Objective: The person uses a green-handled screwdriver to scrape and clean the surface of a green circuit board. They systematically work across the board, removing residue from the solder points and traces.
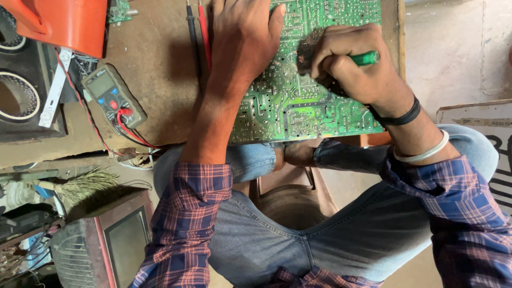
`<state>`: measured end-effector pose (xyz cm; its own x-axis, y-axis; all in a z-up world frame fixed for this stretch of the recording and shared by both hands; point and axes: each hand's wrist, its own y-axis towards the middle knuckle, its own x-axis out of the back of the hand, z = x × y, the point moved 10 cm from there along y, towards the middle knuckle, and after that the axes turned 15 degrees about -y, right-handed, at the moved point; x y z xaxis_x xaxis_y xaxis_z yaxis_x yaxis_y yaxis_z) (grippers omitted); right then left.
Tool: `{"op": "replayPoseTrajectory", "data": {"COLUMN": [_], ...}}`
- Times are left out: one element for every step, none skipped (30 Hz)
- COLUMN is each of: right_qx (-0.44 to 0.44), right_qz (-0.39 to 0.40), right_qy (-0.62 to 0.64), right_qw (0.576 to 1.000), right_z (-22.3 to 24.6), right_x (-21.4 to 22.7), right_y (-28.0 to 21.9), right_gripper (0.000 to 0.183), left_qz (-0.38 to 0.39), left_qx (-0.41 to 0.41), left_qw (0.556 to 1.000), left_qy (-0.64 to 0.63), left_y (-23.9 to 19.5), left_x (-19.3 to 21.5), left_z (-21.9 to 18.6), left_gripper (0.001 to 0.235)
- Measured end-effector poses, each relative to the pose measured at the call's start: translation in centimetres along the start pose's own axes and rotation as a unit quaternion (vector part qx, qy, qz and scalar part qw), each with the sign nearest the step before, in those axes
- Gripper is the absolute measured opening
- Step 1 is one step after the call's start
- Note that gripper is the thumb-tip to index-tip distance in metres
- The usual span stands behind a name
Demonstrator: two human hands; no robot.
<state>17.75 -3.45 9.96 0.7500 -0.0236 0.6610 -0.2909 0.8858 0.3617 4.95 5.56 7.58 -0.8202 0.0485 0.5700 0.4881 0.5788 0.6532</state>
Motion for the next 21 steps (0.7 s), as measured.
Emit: {"op": "replayPoseTrajectory", "data": {"right_qx": [-0.012, -0.023, -0.035, -0.038, -0.042, -0.044, -0.041, -0.038, -0.035, -0.035, -0.035, -0.031, -0.026, -0.017, -0.007, -0.019, -0.032, -0.044, -0.032, -0.020, -0.008], "right_qz": [0.003, 0.006, 0.008, 0.004, -0.001, -0.005, 0.007, 0.018, 0.029, 0.014, -0.001, -0.004, -0.007, 0.000, 0.007, 0.004, 0.002, 0.000, -0.005, -0.008, -0.011], "right_qy": [0.014, 0.027, 0.040, 0.033, 0.026, 0.020, 0.031, 0.041, 0.051, 0.046, 0.042, 0.041, 0.039, 0.040, 0.041, 0.038, 0.035, 0.033, 0.026, 0.021, 0.016], "right_qw": [1.000, 0.999, 0.999, 0.999, 0.999, 0.999, 0.999, 0.998, 0.998, 0.998, 0.999, 0.999, 0.999, 0.999, 0.999, 0.999, 0.999, 0.998, 0.999, 1.000, 1.000], "right_z": [-0.12, -0.22, -0.39, -0.49, -0.61, -0.74, -0.78, -0.83, -0.83, -0.89, -0.90, -0.85, -0.72, -0.54, -0.32, -0.50, -0.62, -0.78, -0.52, -0.26, 0.00], "right_x": [-0.14, -0.26, -0.31, -0.20, -0.12, -0.11, -0.39, -0.55, -0.71, -0.42, -0.20, -0.13, -0.14, -0.23, -0.32, -0.24, -0.23, -0.22, -0.06, -0.02, 0.02], "right_y": [-0.07, -0.17, -0.21, -0.27, -0.33, -0.37, -0.30, -0.20, -0.17, -0.16, -0.18, -0.18, -0.25, -0.21, -0.18, -0.15, -0.15, -0.14, -0.01, 0.06, 0.10], "right_gripper": [0.021, 0.021, 0.022, 0.023, 0.024, 0.025, 0.024, 0.024, 0.023, 0.024, 0.025, 0.026, 0.026, 0.025, 0.025, 0.025, 0.025, 0.025, 0.025, 0.025, 0.025], "left_qz": [-0.003, -0.006, -0.010, -0.006, -0.003, 0.001, -0.002, -0.005, -0.008, -0.010, -0.011, -0.012, -0.008, -0.004, 0.001, 0.000, -0.001, -0.001, -0.001, 0.000, 0.001], "left_qx": [-0.007, -0.016, -0.025, -0.018, -0.012, -0.004, -0.009, -0.016, -0.022, -0.025, -0.028, -0.030, -0.020, -0.011, -0.002, -0.005, -0.007, -0.009, -0.010, -0.010, -0.009], "left_qw": [1.000, 1.000, 1.000, 1.000, 1.000, 1.000, 1.000, 1.000, 1.000, 1.000, 1.000, 0.999, 1.000, 1.000, 1.000, 1.000, 1.000, 1.000, 1.000, 1.000, 1.000], "left_qy": [0.003, 0.006, 0.009, 0.004, 0.000, -0.004, -0.002, -0.001, 0.001, 0.003, 0.005, 0.007, 0.006, 0.006, 0.006, 0.002, -0.002, -0.005, -0.003, 0.000, 0.003], "left_y": [-0.03, 0.03, 0.13, 0.13, 0.13, 0.07, -0.06, -0.07, -0.04, 0.04, 0.11, 0.09, 0.08, 0.11, 0.14, 0.25, 0.30, 0.33, 0.45, 0.43, 0.38], "left_x": [0.12, 0.26, 0.35, 0.25, 0.13, 0.09, 0.22, 0.30, 0.37, 0.40, 0.43, 0.46, 0.36, 0.26, 0.19, 0.25, 0.34, 0.40, 0.42, 0.41, 0.40], "left_z": [-0.17, -0.36, -0.53, -0.41, -0.27, -0.11, -0.22, -0.39, -0.54, -0.60, -0.66, -0.72, -0.55, -0.40, -0.26, -0.37, -0.52, -0.61, -0.60, -0.58, -0.54], "left_gripper": [0.022, 0.022, 0.023, 0.023, 0.023, 0.023, 0.023, 0.023, 0.023, 0.023, 0.023, 0.023, 0.023, 0.023, 0.022, 0.024, 0.025, 0.027, 0.027, 0.027, 0.027]}}
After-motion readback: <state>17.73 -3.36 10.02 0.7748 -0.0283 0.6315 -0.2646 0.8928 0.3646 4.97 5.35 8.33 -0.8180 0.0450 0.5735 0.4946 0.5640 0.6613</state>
